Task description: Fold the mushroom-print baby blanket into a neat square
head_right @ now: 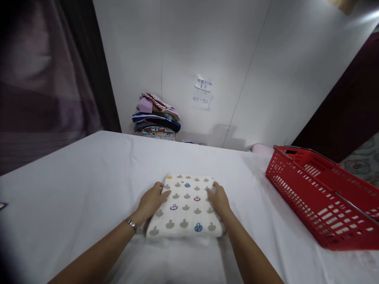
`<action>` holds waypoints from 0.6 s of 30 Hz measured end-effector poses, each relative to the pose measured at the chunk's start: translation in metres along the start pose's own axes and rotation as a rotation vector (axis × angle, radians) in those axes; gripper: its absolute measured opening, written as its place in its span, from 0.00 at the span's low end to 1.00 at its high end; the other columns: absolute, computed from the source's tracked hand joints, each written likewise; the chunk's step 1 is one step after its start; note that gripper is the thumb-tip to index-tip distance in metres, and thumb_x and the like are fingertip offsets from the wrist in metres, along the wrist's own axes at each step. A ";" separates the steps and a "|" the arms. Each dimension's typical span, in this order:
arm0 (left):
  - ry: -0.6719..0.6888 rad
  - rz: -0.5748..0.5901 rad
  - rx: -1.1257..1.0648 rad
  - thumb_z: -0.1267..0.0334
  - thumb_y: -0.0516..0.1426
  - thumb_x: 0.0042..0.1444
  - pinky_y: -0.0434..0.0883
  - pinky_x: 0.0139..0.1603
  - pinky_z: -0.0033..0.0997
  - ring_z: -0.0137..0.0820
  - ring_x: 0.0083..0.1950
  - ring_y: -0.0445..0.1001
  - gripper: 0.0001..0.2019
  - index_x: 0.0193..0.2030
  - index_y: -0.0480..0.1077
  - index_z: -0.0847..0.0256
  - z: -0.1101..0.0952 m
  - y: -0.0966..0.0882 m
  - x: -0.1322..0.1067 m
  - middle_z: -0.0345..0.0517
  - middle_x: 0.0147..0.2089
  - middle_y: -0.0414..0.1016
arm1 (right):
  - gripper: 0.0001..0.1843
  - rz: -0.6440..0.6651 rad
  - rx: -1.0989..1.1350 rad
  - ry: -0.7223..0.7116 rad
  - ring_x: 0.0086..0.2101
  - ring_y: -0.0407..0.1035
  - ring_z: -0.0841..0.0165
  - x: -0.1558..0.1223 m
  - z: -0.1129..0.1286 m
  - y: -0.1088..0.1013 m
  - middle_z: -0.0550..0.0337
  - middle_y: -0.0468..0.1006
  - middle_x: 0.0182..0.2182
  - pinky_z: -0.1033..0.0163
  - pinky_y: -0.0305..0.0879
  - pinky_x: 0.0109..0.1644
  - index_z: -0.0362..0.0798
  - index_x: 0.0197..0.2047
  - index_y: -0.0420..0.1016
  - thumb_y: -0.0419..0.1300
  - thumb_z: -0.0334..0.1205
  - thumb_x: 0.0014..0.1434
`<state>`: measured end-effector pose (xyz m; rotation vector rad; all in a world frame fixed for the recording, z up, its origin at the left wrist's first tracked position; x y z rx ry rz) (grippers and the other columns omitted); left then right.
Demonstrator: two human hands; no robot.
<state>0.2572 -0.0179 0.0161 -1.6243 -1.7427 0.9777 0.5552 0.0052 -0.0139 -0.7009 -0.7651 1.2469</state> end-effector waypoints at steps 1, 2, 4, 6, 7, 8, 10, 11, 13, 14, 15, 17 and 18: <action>0.021 -0.008 0.022 0.52 0.50 0.56 0.61 0.35 0.31 0.38 0.40 0.73 0.16 0.47 0.61 0.58 -0.001 0.002 -0.003 0.46 0.40 0.76 | 0.32 -0.009 -0.010 -0.001 0.51 0.65 0.57 -0.004 0.000 0.001 0.46 0.70 0.51 0.54 0.61 0.54 0.42 0.61 0.60 0.51 0.51 0.58; 0.042 -0.021 0.037 0.54 0.49 0.57 0.61 0.36 0.31 0.37 0.41 0.73 0.16 0.49 0.60 0.58 -0.001 0.004 -0.006 0.47 0.42 0.75 | 0.32 -0.015 -0.021 -0.009 0.51 0.65 0.57 -0.008 -0.001 0.002 0.46 0.70 0.51 0.55 0.61 0.54 0.43 0.61 0.59 0.50 0.51 0.58; 0.072 -0.052 0.045 0.56 0.47 0.59 0.62 0.37 0.31 0.37 0.43 0.74 0.15 0.51 0.59 0.57 0.000 0.008 -0.012 0.47 0.45 0.75 | 0.30 -0.014 -0.044 -0.043 0.52 0.64 0.58 -0.015 -0.001 0.004 0.48 0.68 0.52 0.55 0.60 0.55 0.46 0.62 0.57 0.49 0.50 0.59; 0.073 -0.070 0.026 0.57 0.47 0.60 0.62 0.38 0.31 0.36 0.43 0.74 0.15 0.52 0.58 0.57 0.002 0.012 -0.016 0.46 0.46 0.75 | 0.29 -0.003 -0.066 -0.083 0.54 0.62 0.59 -0.020 -0.001 0.004 0.49 0.66 0.55 0.56 0.59 0.56 0.47 0.62 0.57 0.48 0.48 0.60; 0.067 -0.074 0.009 0.57 0.47 0.60 0.62 0.38 0.31 0.36 0.42 0.74 0.15 0.52 0.58 0.57 0.003 0.012 -0.017 0.46 0.45 0.75 | 0.29 0.005 -0.077 -0.094 0.56 0.60 0.59 -0.022 -0.002 0.004 0.48 0.65 0.56 0.56 0.58 0.57 0.46 0.62 0.57 0.48 0.47 0.60; 0.059 -0.077 -0.013 0.56 0.47 0.60 0.62 0.37 0.31 0.36 0.42 0.74 0.16 0.53 0.58 0.57 0.004 0.013 -0.019 0.46 0.44 0.75 | 0.29 0.013 -0.091 -0.099 0.57 0.59 0.59 -0.023 -0.001 0.004 0.48 0.64 0.56 0.56 0.57 0.58 0.45 0.62 0.58 0.47 0.46 0.60; 0.049 -0.084 -0.067 0.56 0.48 0.59 0.63 0.37 0.31 0.36 0.40 0.74 0.16 0.53 0.58 0.57 0.005 0.012 -0.021 0.45 0.41 0.76 | 0.29 0.026 -0.117 -0.103 0.58 0.57 0.58 -0.025 0.000 0.004 0.47 0.63 0.58 0.55 0.56 0.59 0.44 0.63 0.58 0.47 0.46 0.61; 0.050 -0.089 -0.096 0.56 0.48 0.59 0.63 0.36 0.30 0.35 0.40 0.74 0.16 0.53 0.58 0.56 0.005 0.011 -0.022 0.44 0.39 0.76 | 0.29 0.030 -0.130 -0.107 0.59 0.56 0.57 -0.025 0.001 0.003 0.47 0.62 0.59 0.55 0.55 0.59 0.43 0.63 0.58 0.48 0.46 0.60; 0.051 -0.097 -0.145 0.56 0.48 0.59 0.63 0.36 0.29 0.34 0.38 0.74 0.16 0.53 0.58 0.56 0.005 0.010 -0.024 0.42 0.37 0.75 | 0.29 0.038 -0.149 -0.118 0.60 0.53 0.57 -0.026 0.005 0.002 0.47 0.60 0.61 0.54 0.55 0.60 0.43 0.63 0.58 0.47 0.46 0.61; 0.044 -0.098 -0.163 0.56 0.47 0.59 0.63 0.35 0.29 0.34 0.37 0.74 0.16 0.53 0.58 0.55 0.006 0.010 -0.025 0.41 0.36 0.75 | 0.29 0.042 -0.156 -0.120 0.60 0.53 0.58 -0.027 0.006 0.002 0.47 0.59 0.61 0.54 0.54 0.60 0.43 0.63 0.58 0.47 0.46 0.61; 0.034 -0.099 -0.173 0.56 0.47 0.60 0.63 0.35 0.29 0.34 0.37 0.73 0.16 0.53 0.58 0.56 0.007 0.011 -0.025 0.41 0.35 0.75 | 0.29 0.047 -0.161 -0.119 0.60 0.52 0.58 -0.027 0.006 0.002 0.47 0.58 0.61 0.54 0.54 0.61 0.43 0.63 0.58 0.47 0.47 0.61; 0.009 -0.094 -0.171 0.56 0.47 0.59 0.64 0.35 0.30 0.35 0.37 0.73 0.16 0.53 0.59 0.56 0.009 0.013 -0.024 0.42 0.35 0.75 | 0.30 0.058 -0.175 -0.116 0.61 0.52 0.58 -0.027 0.006 0.002 0.47 0.58 0.62 0.54 0.54 0.61 0.42 0.63 0.58 0.46 0.48 0.62; 0.002 -0.087 -0.157 0.56 0.47 0.59 0.64 0.36 0.31 0.35 0.38 0.73 0.16 0.53 0.59 0.57 0.010 0.014 -0.024 0.43 0.36 0.75 | 0.30 0.063 -0.183 -0.120 0.61 0.52 0.58 -0.027 0.006 0.003 0.47 0.58 0.62 0.54 0.53 0.61 0.42 0.63 0.58 0.45 0.48 0.62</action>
Point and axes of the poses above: each hand's wrist, its own x-axis towards the middle knuckle, its own y-axis out of the palm, z = x × y, the point moved 3 cm from there along x, towards the middle knuckle
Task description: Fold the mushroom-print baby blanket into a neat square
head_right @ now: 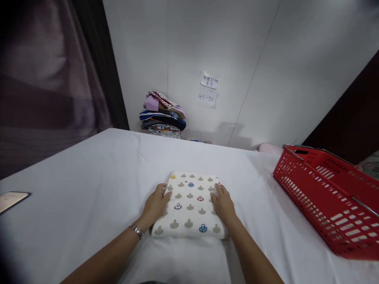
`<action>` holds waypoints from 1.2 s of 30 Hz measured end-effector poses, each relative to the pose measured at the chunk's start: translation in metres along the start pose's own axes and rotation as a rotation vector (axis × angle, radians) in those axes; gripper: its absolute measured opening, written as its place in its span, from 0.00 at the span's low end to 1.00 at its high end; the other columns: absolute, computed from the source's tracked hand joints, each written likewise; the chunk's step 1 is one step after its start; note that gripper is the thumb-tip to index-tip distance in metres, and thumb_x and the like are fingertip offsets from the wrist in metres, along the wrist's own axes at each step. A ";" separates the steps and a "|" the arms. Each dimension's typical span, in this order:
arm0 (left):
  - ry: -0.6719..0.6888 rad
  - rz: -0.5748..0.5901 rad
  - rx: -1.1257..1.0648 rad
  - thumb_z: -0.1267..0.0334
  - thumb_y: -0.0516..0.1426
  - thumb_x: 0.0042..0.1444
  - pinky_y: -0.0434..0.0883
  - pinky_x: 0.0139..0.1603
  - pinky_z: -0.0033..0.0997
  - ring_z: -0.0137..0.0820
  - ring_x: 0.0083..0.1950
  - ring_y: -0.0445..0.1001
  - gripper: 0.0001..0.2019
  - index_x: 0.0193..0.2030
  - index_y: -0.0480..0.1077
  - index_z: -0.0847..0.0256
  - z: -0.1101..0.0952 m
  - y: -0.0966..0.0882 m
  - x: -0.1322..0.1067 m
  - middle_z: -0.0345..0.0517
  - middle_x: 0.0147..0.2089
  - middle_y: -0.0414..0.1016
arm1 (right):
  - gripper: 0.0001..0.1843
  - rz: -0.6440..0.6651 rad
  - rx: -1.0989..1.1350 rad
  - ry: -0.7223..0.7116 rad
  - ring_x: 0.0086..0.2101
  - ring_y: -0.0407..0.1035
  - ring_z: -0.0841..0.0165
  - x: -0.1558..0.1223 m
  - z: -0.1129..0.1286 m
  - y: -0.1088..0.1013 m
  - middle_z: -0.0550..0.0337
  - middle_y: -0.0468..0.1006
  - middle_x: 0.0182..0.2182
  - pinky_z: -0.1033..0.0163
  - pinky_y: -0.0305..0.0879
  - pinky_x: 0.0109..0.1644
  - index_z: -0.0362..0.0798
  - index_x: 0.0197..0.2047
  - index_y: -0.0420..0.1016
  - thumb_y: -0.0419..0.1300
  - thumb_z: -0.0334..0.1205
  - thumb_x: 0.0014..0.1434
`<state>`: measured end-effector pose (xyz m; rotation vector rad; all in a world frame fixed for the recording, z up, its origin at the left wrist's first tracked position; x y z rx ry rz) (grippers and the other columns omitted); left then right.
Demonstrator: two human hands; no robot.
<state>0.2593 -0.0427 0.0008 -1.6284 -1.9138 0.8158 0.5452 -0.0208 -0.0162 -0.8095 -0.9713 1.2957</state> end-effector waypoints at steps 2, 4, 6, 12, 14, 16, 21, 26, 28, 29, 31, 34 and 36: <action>0.004 0.009 0.041 0.56 0.47 0.59 0.65 0.38 0.33 0.37 0.40 0.74 0.17 0.53 0.59 0.58 0.001 0.000 0.001 0.46 0.39 0.75 | 0.30 0.015 -0.019 -0.019 0.61 0.51 0.58 0.001 -0.001 0.002 0.46 0.58 0.62 0.54 0.53 0.61 0.42 0.63 0.57 0.45 0.48 0.62; 0.047 -0.037 0.092 0.55 0.47 0.59 0.67 0.42 0.36 0.38 0.45 0.73 0.19 0.54 0.60 0.60 -0.002 -0.003 0.002 0.50 0.45 0.74 | 0.30 0.022 -0.054 -0.035 0.62 0.50 0.57 0.002 -0.001 0.004 0.44 0.57 0.62 0.53 0.52 0.61 0.40 0.64 0.56 0.44 0.47 0.63; 0.160 -0.136 0.152 0.54 0.47 0.59 0.65 0.51 0.40 0.40 0.54 0.68 0.22 0.57 0.58 0.63 -0.009 -0.008 -0.001 0.55 0.53 0.69 | 0.30 -0.002 -0.116 -0.039 0.63 0.47 0.56 0.002 0.002 0.003 0.43 0.53 0.64 0.51 0.52 0.61 0.40 0.64 0.55 0.44 0.47 0.63; 0.481 -0.011 0.334 0.52 0.47 0.59 0.42 0.68 0.49 0.40 0.71 0.40 0.29 0.65 0.53 0.62 -0.024 0.010 -0.014 0.51 0.70 0.45 | 0.32 0.007 -0.256 -0.140 0.65 0.34 0.57 0.000 0.027 -0.005 0.49 0.42 0.67 0.45 0.37 0.65 0.43 0.66 0.51 0.44 0.51 0.63; 0.386 0.088 0.343 0.48 0.46 0.58 0.43 0.68 0.51 0.41 0.71 0.39 0.32 0.66 0.51 0.64 -0.017 0.020 -0.014 0.53 0.70 0.43 | 0.34 0.096 -0.234 -0.175 0.65 0.33 0.58 -0.002 0.033 -0.002 0.52 0.41 0.67 0.45 0.37 0.65 0.45 0.67 0.49 0.42 0.55 0.63; 0.300 0.127 0.322 0.45 0.45 0.58 0.44 0.67 0.51 0.41 0.71 0.38 0.35 0.67 0.49 0.65 -0.009 0.025 -0.013 0.52 0.71 0.41 | 0.37 0.178 -0.202 -0.161 0.65 0.33 0.59 -0.003 0.033 0.003 0.53 0.41 0.67 0.44 0.38 0.64 0.46 0.67 0.48 0.41 0.59 0.62; 0.232 0.114 0.205 0.45 0.43 0.60 0.45 0.67 0.48 0.41 0.71 0.36 0.33 0.67 0.51 0.63 -0.001 0.026 -0.013 0.48 0.71 0.41 | 0.35 0.173 -0.032 -0.143 0.65 0.34 0.58 -0.001 0.020 0.011 0.52 0.43 0.67 0.44 0.39 0.65 0.47 0.66 0.53 0.44 0.59 0.61; 0.217 0.051 0.049 0.49 0.42 0.61 0.49 0.67 0.42 0.38 0.70 0.45 0.27 0.63 0.57 0.61 -0.001 0.017 -0.003 0.50 0.70 0.47 | 0.33 0.030 0.357 0.029 0.64 0.43 0.60 0.008 -0.007 0.009 0.49 0.50 0.65 0.51 0.43 0.66 0.43 0.64 0.56 0.48 0.52 0.60; 0.154 0.010 0.011 0.50 0.44 0.60 0.54 0.65 0.41 0.40 0.68 0.51 0.27 0.62 0.56 0.63 -0.001 0.011 0.011 0.55 0.68 0.52 | 0.33 0.007 0.482 0.163 0.61 0.53 0.59 0.013 -0.014 0.004 0.50 0.59 0.62 0.50 0.50 0.64 0.47 0.64 0.56 0.53 0.50 0.57; 0.099 0.013 -0.008 0.49 0.46 0.59 0.57 0.63 0.41 0.41 0.66 0.56 0.28 0.62 0.56 0.64 -0.001 0.008 0.019 0.58 0.66 0.56 | 0.35 0.016 0.540 0.227 0.58 0.58 0.58 0.016 -0.016 0.001 0.50 0.62 0.60 0.49 0.55 0.62 0.48 0.64 0.55 0.56 0.49 0.56; -0.020 0.061 -0.041 0.47 0.48 0.57 0.61 0.58 0.42 0.45 0.62 0.63 0.31 0.62 0.55 0.66 0.000 0.005 0.036 0.62 0.61 0.63 | 0.40 0.081 0.667 0.339 0.52 0.66 0.57 0.022 -0.016 -0.006 0.48 0.67 0.56 0.52 0.64 0.55 0.48 0.66 0.51 0.60 0.48 0.53; -0.146 0.133 -0.077 0.46 0.54 0.51 0.64 0.55 0.43 0.48 0.59 0.65 0.37 0.61 0.54 0.69 0.000 0.002 0.056 0.67 0.59 0.64 | 0.48 0.226 0.831 0.456 0.45 0.72 0.58 0.030 -0.013 -0.016 0.42 0.69 0.54 0.55 0.71 0.46 0.44 0.68 0.42 0.63 0.48 0.51; -0.187 0.154 -0.099 0.47 0.57 0.49 0.65 0.54 0.43 0.49 0.59 0.65 0.39 0.61 0.54 0.71 0.000 0.001 0.062 0.69 0.59 0.63 | 0.48 0.294 0.885 0.500 0.44 0.73 0.58 0.035 -0.012 -0.022 0.41 0.70 0.54 0.55 0.72 0.43 0.43 0.66 0.46 0.64 0.49 0.50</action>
Point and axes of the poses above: each hand's wrist, its own x-axis towards the middle knuckle, its own y-axis out of the palm, z = x × y, the point moved 3 cm from there along x, towards the middle knuckle
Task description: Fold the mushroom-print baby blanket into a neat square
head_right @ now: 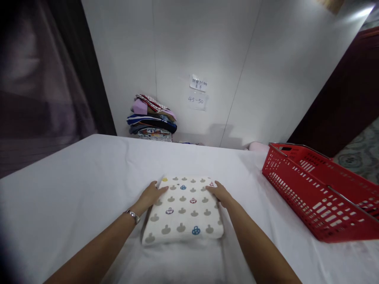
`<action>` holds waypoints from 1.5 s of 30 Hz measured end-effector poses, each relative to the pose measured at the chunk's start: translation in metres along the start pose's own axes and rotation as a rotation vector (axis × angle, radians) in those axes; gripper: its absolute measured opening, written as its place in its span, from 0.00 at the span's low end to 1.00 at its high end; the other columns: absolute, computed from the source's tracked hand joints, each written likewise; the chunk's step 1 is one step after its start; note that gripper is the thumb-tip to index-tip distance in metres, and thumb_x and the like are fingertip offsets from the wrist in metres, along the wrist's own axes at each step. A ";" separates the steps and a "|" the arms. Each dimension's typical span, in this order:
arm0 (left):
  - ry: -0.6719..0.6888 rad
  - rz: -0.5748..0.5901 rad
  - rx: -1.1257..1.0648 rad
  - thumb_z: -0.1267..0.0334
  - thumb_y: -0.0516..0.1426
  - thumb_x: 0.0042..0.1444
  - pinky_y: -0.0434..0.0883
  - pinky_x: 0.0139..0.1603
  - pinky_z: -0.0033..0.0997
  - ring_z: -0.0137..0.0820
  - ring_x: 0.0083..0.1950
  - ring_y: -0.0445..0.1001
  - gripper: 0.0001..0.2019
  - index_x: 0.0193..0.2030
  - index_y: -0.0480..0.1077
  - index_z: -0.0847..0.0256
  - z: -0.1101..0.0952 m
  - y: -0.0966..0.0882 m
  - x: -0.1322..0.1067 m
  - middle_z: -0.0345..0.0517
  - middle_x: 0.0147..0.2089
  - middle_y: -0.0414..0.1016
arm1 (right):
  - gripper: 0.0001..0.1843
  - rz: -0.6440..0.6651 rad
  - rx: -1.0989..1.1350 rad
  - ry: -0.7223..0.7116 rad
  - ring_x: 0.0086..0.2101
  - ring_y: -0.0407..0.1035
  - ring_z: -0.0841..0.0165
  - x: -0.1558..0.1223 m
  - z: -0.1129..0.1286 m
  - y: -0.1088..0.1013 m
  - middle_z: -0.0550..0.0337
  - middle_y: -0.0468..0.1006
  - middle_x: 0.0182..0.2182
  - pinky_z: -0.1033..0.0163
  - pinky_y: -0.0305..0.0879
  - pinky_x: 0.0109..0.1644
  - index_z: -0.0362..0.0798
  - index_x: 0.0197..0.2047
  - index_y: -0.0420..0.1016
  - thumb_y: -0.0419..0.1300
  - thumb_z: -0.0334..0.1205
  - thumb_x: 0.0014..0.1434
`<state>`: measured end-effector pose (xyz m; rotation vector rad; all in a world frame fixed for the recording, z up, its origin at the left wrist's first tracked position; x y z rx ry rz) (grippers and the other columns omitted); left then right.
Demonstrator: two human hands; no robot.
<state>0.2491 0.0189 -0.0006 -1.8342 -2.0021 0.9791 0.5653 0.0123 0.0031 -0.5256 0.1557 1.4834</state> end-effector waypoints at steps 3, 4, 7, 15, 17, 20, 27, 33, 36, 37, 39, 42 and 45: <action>-0.015 0.034 -0.064 0.47 0.58 0.47 0.68 0.52 0.41 0.47 0.56 0.68 0.40 0.61 0.53 0.72 0.000 -0.001 0.002 0.69 0.60 0.62 | 0.34 0.231 0.078 -0.022 0.45 0.72 0.59 0.003 0.009 0.003 0.43 0.73 0.50 0.55 0.71 0.45 0.43 0.57 0.62 0.63 0.50 0.51; -0.014 0.040 -0.079 0.47 0.58 0.47 0.68 0.52 0.41 0.47 0.56 0.69 0.41 0.61 0.53 0.73 0.000 -0.002 0.001 0.69 0.60 0.62 | 0.29 0.334 0.118 -0.041 0.45 0.72 0.59 0.004 0.011 0.005 0.43 0.75 0.48 0.55 0.71 0.46 0.43 0.53 0.66 0.62 0.50 0.52; -0.012 0.028 -0.067 0.49 0.60 0.46 0.68 0.53 0.43 0.48 0.56 0.69 0.41 0.61 0.53 0.72 0.001 -0.002 0.000 0.69 0.59 0.63 | 0.25 0.456 0.239 -0.089 0.42 0.74 0.59 0.009 0.012 0.012 0.47 0.77 0.44 0.54 0.71 0.46 0.44 0.51 0.67 0.62 0.47 0.53; 0.069 0.087 -0.096 0.58 0.64 0.42 0.68 0.54 0.42 0.45 0.54 0.70 0.44 0.64 0.49 0.68 0.000 -0.003 0.006 0.64 0.58 0.66 | 0.55 0.168 0.304 -0.297 0.36 0.75 0.63 -0.006 0.025 0.011 0.56 0.77 0.44 0.55 0.72 0.41 0.54 0.68 0.37 0.65 0.35 0.43; 0.087 0.173 -0.241 0.61 0.64 0.42 0.70 0.52 0.38 0.41 0.53 0.72 0.45 0.65 0.47 0.65 0.000 -0.007 0.006 0.61 0.58 0.66 | 0.55 0.211 0.298 -0.404 0.37 0.74 0.63 -0.026 0.037 0.010 0.56 0.76 0.45 0.56 0.71 0.42 0.55 0.68 0.38 0.65 0.33 0.43; 0.165 0.366 -0.450 0.62 0.64 0.43 0.70 0.51 0.35 0.38 0.53 0.71 0.42 0.64 0.49 0.61 -0.003 -0.014 0.000 0.57 0.59 0.66 | 0.56 0.303 0.273 -0.496 0.39 0.73 0.64 -0.058 0.052 0.009 0.57 0.75 0.47 0.58 0.70 0.44 0.56 0.68 0.38 0.65 0.31 0.43; 0.268 0.645 -0.561 0.58 0.63 0.42 0.69 0.53 0.40 0.41 0.53 0.71 0.28 0.52 0.68 0.58 -0.012 -0.026 -0.030 0.51 0.52 0.74 | 0.57 0.388 0.204 -0.572 0.48 0.68 0.63 -0.094 0.053 0.001 0.55 0.71 0.53 0.57 0.64 0.51 0.56 0.68 0.37 0.66 0.31 0.43; 0.300 0.412 -0.728 0.63 0.63 0.38 0.70 0.52 0.40 0.43 0.52 0.72 0.33 0.55 0.63 0.64 -0.027 -0.044 -0.021 0.54 0.53 0.72 | 0.49 0.222 0.153 -0.594 0.50 0.67 0.60 -0.080 0.071 -0.012 0.53 0.71 0.53 0.53 0.63 0.53 0.52 0.64 0.55 0.68 0.33 0.40; 0.487 0.160 -0.767 0.63 0.64 0.36 0.70 0.51 0.40 0.42 0.53 0.70 0.41 0.61 0.56 0.63 -0.063 -0.075 -0.014 0.53 0.55 0.70 | 0.41 0.105 0.154 -0.708 0.48 0.69 0.61 -0.071 0.106 -0.019 0.55 0.74 0.50 0.54 0.64 0.53 0.50 0.58 0.63 0.69 0.34 0.38; 0.572 0.088 -0.760 0.63 0.64 0.36 0.69 0.52 0.40 0.41 0.54 0.70 0.44 0.62 0.53 0.63 -0.076 -0.087 -0.015 0.52 0.56 0.69 | 0.38 0.074 0.155 -0.766 0.47 0.69 0.61 -0.071 0.119 -0.020 0.55 0.75 0.48 0.54 0.64 0.52 0.49 0.56 0.65 0.69 0.36 0.39; 0.725 -0.062 -0.688 0.60 0.65 0.36 0.68 0.54 0.39 0.40 0.56 0.67 0.46 0.64 0.51 0.61 -0.097 -0.108 -0.023 0.51 0.58 0.66 | 0.32 -0.001 0.138 -0.894 0.45 0.70 0.62 -0.073 0.138 -0.023 0.56 0.77 0.45 0.55 0.66 0.50 0.48 0.53 0.68 0.68 0.40 0.43; 0.846 -0.307 -0.444 0.57 0.64 0.40 0.64 0.58 0.38 0.39 0.58 0.65 0.41 0.62 0.54 0.59 -0.095 -0.118 -0.043 0.49 0.59 0.65 | 0.23 -0.174 0.018 -1.072 0.47 0.68 0.62 -0.077 0.131 -0.023 0.55 0.75 0.47 0.55 0.64 0.52 0.50 0.50 0.70 0.64 0.43 0.50; 0.852 -0.419 -0.173 0.57 0.61 0.45 0.61 0.61 0.38 0.38 0.58 0.64 0.28 0.54 0.62 0.57 -0.047 -0.090 -0.059 0.48 0.57 0.66 | 0.20 -0.278 -0.166 -1.123 0.54 0.62 0.62 -0.069 0.074 -0.012 0.54 0.71 0.52 0.54 0.55 0.60 0.51 0.51 0.71 0.60 0.44 0.55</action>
Point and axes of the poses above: each hand's wrist, its own x-axis towards the middle knuckle, its own y-axis out of the palm, z = x × y, the point moved 3 cm from there along x, towards the middle knuckle
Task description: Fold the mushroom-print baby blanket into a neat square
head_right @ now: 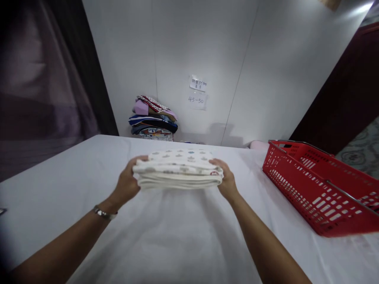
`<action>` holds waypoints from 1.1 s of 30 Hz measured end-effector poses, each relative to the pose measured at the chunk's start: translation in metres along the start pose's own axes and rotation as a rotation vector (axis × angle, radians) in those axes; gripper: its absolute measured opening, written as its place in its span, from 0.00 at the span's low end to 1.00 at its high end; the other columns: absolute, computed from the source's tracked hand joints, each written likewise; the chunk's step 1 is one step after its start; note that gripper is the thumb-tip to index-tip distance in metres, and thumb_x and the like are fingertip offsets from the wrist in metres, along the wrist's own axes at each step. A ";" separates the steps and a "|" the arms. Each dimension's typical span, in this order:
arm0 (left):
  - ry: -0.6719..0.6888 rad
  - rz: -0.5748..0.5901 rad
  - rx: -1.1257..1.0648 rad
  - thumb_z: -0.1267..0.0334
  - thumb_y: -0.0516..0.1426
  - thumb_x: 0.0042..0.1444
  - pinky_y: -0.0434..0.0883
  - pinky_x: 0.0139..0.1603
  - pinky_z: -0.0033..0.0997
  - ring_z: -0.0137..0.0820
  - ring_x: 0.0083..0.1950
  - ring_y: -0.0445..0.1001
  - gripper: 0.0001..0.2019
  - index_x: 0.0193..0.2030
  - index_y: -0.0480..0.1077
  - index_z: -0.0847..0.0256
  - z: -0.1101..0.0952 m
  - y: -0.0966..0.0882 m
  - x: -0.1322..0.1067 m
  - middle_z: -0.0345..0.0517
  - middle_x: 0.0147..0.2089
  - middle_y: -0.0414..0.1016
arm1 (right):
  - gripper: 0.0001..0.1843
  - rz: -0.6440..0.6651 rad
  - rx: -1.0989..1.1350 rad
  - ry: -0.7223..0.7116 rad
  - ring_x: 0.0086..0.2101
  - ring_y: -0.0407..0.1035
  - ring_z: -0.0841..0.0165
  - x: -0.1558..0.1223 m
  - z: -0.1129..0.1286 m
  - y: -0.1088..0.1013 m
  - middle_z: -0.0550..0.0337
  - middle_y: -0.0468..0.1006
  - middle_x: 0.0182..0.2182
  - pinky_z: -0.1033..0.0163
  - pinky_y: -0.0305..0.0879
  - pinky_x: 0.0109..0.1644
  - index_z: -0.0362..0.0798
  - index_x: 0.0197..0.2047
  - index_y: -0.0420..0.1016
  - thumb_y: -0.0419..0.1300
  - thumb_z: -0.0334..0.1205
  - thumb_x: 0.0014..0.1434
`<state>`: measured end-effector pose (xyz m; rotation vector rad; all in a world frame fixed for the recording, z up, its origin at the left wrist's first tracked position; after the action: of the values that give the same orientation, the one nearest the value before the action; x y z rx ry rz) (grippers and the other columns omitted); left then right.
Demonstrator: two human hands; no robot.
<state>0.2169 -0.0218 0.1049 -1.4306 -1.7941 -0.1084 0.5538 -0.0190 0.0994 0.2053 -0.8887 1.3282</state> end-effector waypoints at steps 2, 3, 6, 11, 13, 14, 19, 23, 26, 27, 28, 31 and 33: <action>-0.014 0.118 0.134 0.57 0.58 0.48 0.58 0.62 0.40 0.39 0.58 0.64 0.18 0.47 0.66 0.57 0.022 0.012 -0.045 0.49 0.54 0.68 | 0.20 0.108 -0.062 0.058 0.54 0.62 0.61 -0.045 -0.029 0.015 0.51 0.72 0.52 0.53 0.55 0.61 0.49 0.50 0.72 0.59 0.45 0.54; -0.026 0.222 0.177 0.59 0.57 0.49 0.59 0.62 0.40 0.39 0.58 0.65 0.14 0.44 0.66 0.57 0.031 0.019 -0.065 0.49 0.51 0.71 | 0.20 0.195 -0.075 0.109 0.54 0.63 0.61 -0.066 -0.043 0.022 0.51 0.72 0.52 0.53 0.57 0.60 0.50 0.50 0.73 0.60 0.46 0.54; -0.034 0.425 0.270 0.62 0.54 0.51 0.58 0.62 0.41 0.38 0.58 0.64 0.09 0.41 0.67 0.55 0.045 0.032 -0.103 0.48 0.49 0.72 | 0.20 0.307 -0.079 0.214 0.56 0.61 0.62 -0.108 -0.071 0.034 0.52 0.71 0.53 0.53 0.57 0.60 0.51 0.50 0.73 0.59 0.45 0.53; -0.003 0.461 0.236 0.68 0.54 0.47 0.58 0.63 0.41 0.38 0.61 0.62 0.14 0.43 0.68 0.57 0.033 0.028 -0.110 0.47 0.51 0.72 | 0.19 0.282 0.046 0.280 0.55 0.63 0.62 -0.117 -0.074 0.027 0.53 0.71 0.54 0.54 0.56 0.61 0.49 0.46 0.77 0.61 0.39 0.49; -0.026 0.442 0.167 0.70 0.51 0.46 0.58 0.64 0.42 0.36 0.62 0.60 0.18 0.45 0.68 0.57 0.031 0.023 -0.114 0.45 0.54 0.71 | 0.18 0.231 0.114 0.350 0.52 0.65 0.62 -0.116 -0.072 0.020 0.55 0.71 0.54 0.55 0.60 0.58 0.48 0.43 0.78 0.59 0.37 0.47; -0.050 0.429 0.134 0.71 0.50 0.45 0.58 0.64 0.42 0.36 0.63 0.60 0.20 0.47 0.68 0.58 0.032 0.021 -0.116 0.45 0.55 0.70 | 0.19 0.206 0.117 0.390 0.50 0.67 0.62 -0.116 -0.071 0.016 0.55 0.73 0.52 0.56 0.63 0.56 0.48 0.43 0.78 0.57 0.36 0.47; -0.227 0.337 0.081 0.66 0.50 0.49 0.62 0.61 0.38 0.35 0.61 0.63 0.19 0.48 0.71 0.58 0.028 0.017 -0.123 0.44 0.58 0.68 | 0.22 0.213 -0.158 0.358 0.41 0.73 0.62 -0.111 -0.060 0.009 0.54 0.79 0.42 0.55 0.69 0.47 0.45 0.48 0.75 0.50 0.36 0.51; -0.117 0.343 0.228 0.60 0.51 0.54 0.64 0.57 0.38 0.35 0.54 0.69 0.14 0.44 0.73 0.58 0.006 0.027 -0.112 0.45 0.50 0.74 | 0.16 0.276 -0.243 0.214 0.49 0.68 0.62 -0.099 -0.043 0.024 0.53 0.76 0.47 0.55 0.63 0.54 0.47 0.44 0.76 0.53 0.38 0.54; -0.039 0.428 0.435 0.63 0.53 0.54 0.63 0.55 0.41 0.38 0.53 0.68 0.12 0.44 0.73 0.58 -0.005 0.037 -0.106 0.46 0.49 0.75 | 0.13 0.402 -0.300 0.097 0.48 0.68 0.63 -0.093 -0.030 0.038 0.56 0.77 0.44 0.56 0.61 0.55 0.50 0.40 0.77 0.56 0.34 0.52; -0.037 0.451 0.495 0.64 0.54 0.53 0.62 0.55 0.42 0.40 0.54 0.68 0.13 0.44 0.73 0.58 -0.006 0.039 -0.105 0.47 0.50 0.74 | 0.13 0.447 -0.319 0.064 0.47 0.68 0.63 -0.091 -0.027 0.042 0.57 0.78 0.43 0.56 0.61 0.55 0.51 0.39 0.78 0.56 0.33 0.52; -0.040 0.470 0.538 0.65 0.54 0.53 0.62 0.55 0.43 0.40 0.54 0.67 0.13 0.45 0.73 0.58 -0.006 0.041 -0.103 0.47 0.50 0.74 | 0.12 0.487 -0.339 0.037 0.46 0.69 0.63 -0.090 -0.025 0.044 0.58 0.78 0.42 0.56 0.61 0.54 0.51 0.38 0.78 0.56 0.32 0.52; -0.073 0.511 0.574 0.65 0.55 0.52 0.62 0.54 0.41 0.39 0.53 0.68 0.13 0.44 0.74 0.56 -0.005 0.042 -0.099 0.45 0.50 0.74 | 0.11 0.572 -0.390 -0.017 0.44 0.69 0.62 -0.088 -0.022 0.044 0.57 0.79 0.41 0.55 0.62 0.52 0.51 0.38 0.78 0.56 0.32 0.53; -0.126 0.522 0.542 0.64 0.56 0.51 0.63 0.52 0.37 0.37 0.51 0.69 0.12 0.43 0.74 0.56 -0.003 0.041 -0.094 0.43 0.48 0.75 | 0.12 0.603 -0.413 -0.042 0.46 0.68 0.61 -0.087 -0.022 0.043 0.56 0.78 0.44 0.56 0.62 0.52 0.51 0.40 0.77 0.57 0.33 0.53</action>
<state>0.2551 -0.0819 0.0307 -1.4591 -1.3390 0.6965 0.5268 -0.0596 0.0124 -0.3880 -1.2983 1.6503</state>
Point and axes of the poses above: each hand's wrist, its own x-axis towards the middle knuckle, its own y-axis out of the palm, z = x × y, the point moved 3 cm from there along x, towards the middle knuckle
